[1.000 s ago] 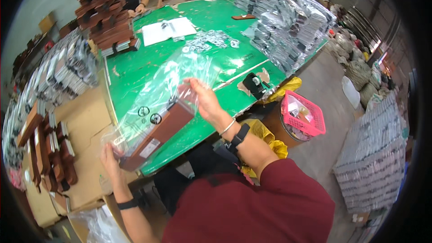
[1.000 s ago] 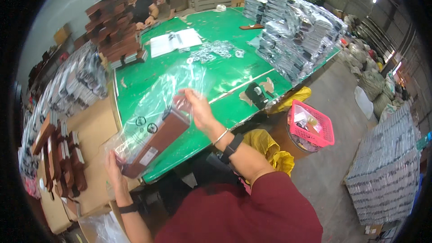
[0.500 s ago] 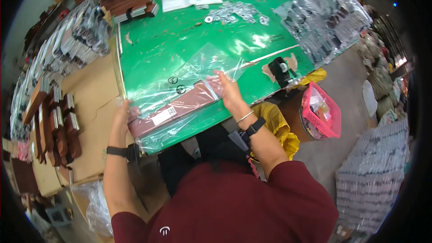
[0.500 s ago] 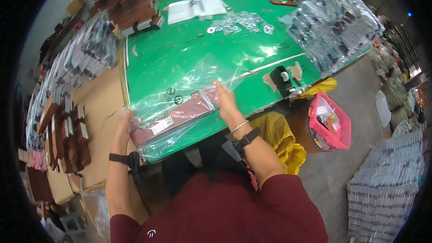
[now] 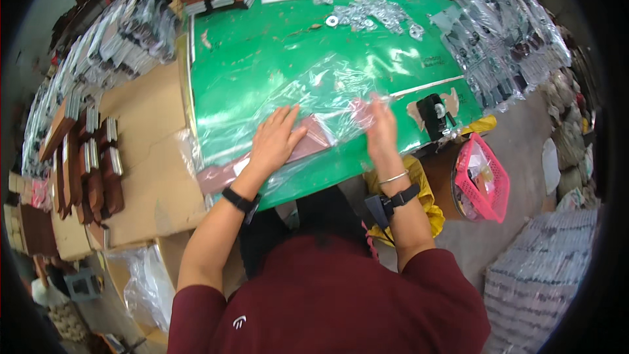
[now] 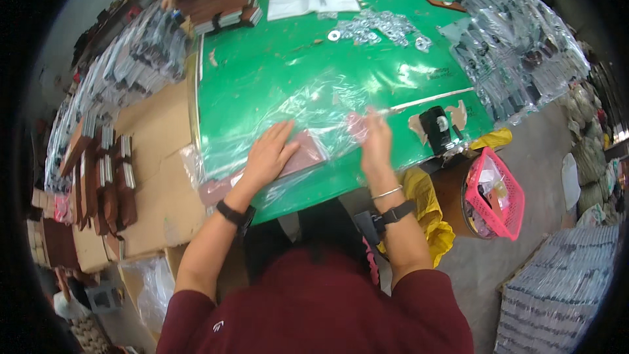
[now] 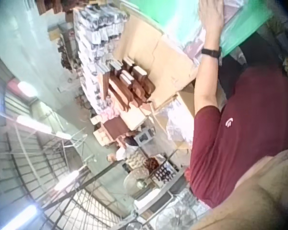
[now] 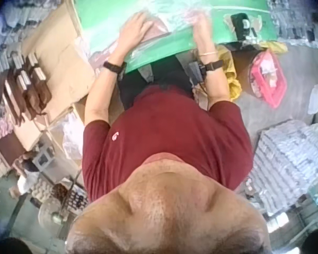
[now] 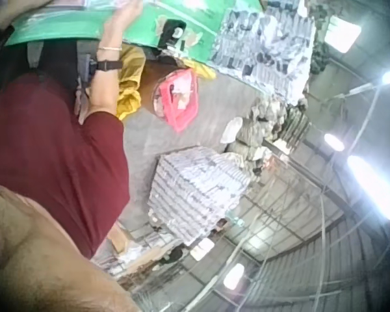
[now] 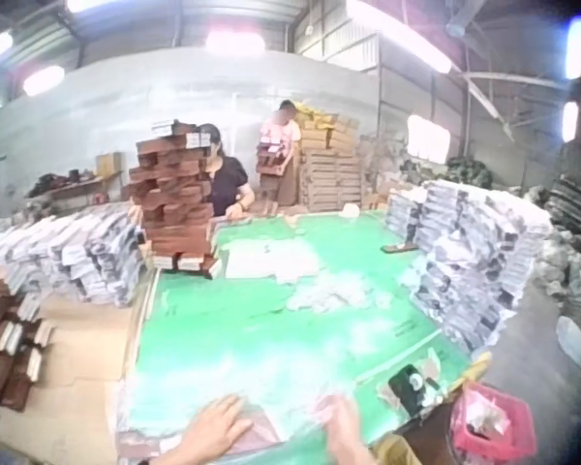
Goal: Placing wooden slats into plastic sleeves and sealing them with tape.
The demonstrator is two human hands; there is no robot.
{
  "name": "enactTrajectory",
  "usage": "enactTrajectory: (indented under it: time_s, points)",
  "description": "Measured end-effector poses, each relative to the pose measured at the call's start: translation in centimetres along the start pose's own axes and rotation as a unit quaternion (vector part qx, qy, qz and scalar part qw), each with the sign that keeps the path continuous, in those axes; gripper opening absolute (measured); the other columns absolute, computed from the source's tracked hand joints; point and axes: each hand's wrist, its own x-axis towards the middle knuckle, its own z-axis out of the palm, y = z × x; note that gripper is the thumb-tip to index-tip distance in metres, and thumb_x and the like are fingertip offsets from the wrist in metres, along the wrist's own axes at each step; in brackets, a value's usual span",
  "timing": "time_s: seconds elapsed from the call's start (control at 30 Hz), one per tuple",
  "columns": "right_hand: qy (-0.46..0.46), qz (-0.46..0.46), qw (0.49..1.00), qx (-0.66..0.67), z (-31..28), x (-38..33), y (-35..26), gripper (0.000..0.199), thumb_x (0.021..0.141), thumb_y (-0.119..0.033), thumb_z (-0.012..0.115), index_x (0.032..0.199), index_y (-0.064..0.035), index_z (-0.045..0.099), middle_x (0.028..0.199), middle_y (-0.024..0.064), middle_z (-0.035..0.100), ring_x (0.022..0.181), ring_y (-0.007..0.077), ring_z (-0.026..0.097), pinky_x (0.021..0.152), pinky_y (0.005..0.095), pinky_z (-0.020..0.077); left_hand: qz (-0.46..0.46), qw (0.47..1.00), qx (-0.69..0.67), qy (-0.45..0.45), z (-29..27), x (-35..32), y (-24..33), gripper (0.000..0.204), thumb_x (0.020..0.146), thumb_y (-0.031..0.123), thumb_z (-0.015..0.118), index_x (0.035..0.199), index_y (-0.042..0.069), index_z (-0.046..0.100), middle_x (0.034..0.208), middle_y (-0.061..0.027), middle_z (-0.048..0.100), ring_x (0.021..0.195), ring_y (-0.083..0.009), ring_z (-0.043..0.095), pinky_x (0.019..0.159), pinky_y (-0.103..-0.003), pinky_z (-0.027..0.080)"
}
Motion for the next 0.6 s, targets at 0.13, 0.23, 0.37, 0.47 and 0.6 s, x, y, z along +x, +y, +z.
enactTrajectory:
  time_s: [0.13, 0.23, 0.37, 0.47, 0.6]
  points:
    - [0.057, -0.163, 0.971, -0.166, -2.9, 7.6, -7.0, 0.038, 0.104, -0.024, 0.052, 0.134, -0.0003, 0.055, 0.122, 0.0159, 0.067, 0.104, 0.0222, 0.068, 0.086, 0.0339, 0.0544, -0.042, 0.993, -0.01, -0.113, -1.7, 0.5, 1.0, 0.073, 0.099, 0.05, 0.051, 0.159, 0.018, 0.026, 0.159, -0.0191, 0.033, 0.147, -0.0369, 0.031, 0.116, -0.053, 0.027]
    - [-0.031, -0.166, 0.903, -0.396, -3.2, 17.2, -8.1, 0.043, 0.093, -0.021, 0.061, 0.135, -0.0103, 0.059, 0.119, 0.0147, 0.07, 0.102, 0.0222, 0.07, 0.084, 0.0349, 0.0528, -0.03, 0.991, -0.018, -0.126, -1.4, 0.7, 0.6, 0.076, 0.098, 0.05, 0.052, 0.16, 0.019, 0.023, 0.16, -0.0212, 0.03, 0.148, -0.0375, 0.028, 0.117, -0.053, 0.024]
    - [0.0, -0.222, 0.751, -0.622, -0.6, 25.1, -5.9, 0.054, 0.089, -0.03, 0.067, 0.139, -0.0133, 0.056, 0.125, 0.019, 0.066, 0.11, 0.0381, 0.065, 0.093, 0.049, 0.0505, -0.037, 0.992, -0.021, -0.122, -1.5, 0.4, 1.3, 0.079, 0.096, 0.051, 0.054, 0.16, 0.018, 0.021, 0.16, -0.0223, 0.028, 0.149, -0.0376, 0.027, 0.118, -0.053, 0.022]
    - [0.076, -0.219, 0.722, -0.651, 1.7, 28.5, -5.1, 0.052, 0.089, -0.029, 0.067, 0.137, -0.0113, 0.057, 0.123, 0.0184, 0.067, 0.111, 0.0393, 0.064, 0.093, 0.0501, 0.0506, -0.05, 0.992, -0.033, -0.114, -2.0, 0.0, 1.8, 0.082, 0.095, 0.052, 0.056, 0.16, 0.017, 0.021, 0.16, -0.0225, 0.029, 0.149, -0.0372, 0.026, 0.119, -0.053, 0.022]
    - [0.071, -0.183, 0.607, -0.77, 2.3, 30.4, -5.3, 0.041, 0.084, -0.029, 0.071, 0.119, -0.0067, 0.066, 0.119, 0.0207, 0.068, 0.112, 0.0366, 0.065, 0.09, 0.0497, 0.052, -0.072, 0.988, -0.042, -0.129, -2.6, 0.1, 2.4, 0.082, 0.095, 0.047, 0.059, 0.16, 0.013, 0.022, 0.16, -0.0205, 0.03, 0.15, -0.0343, 0.025, 0.12, -0.05, 0.02]
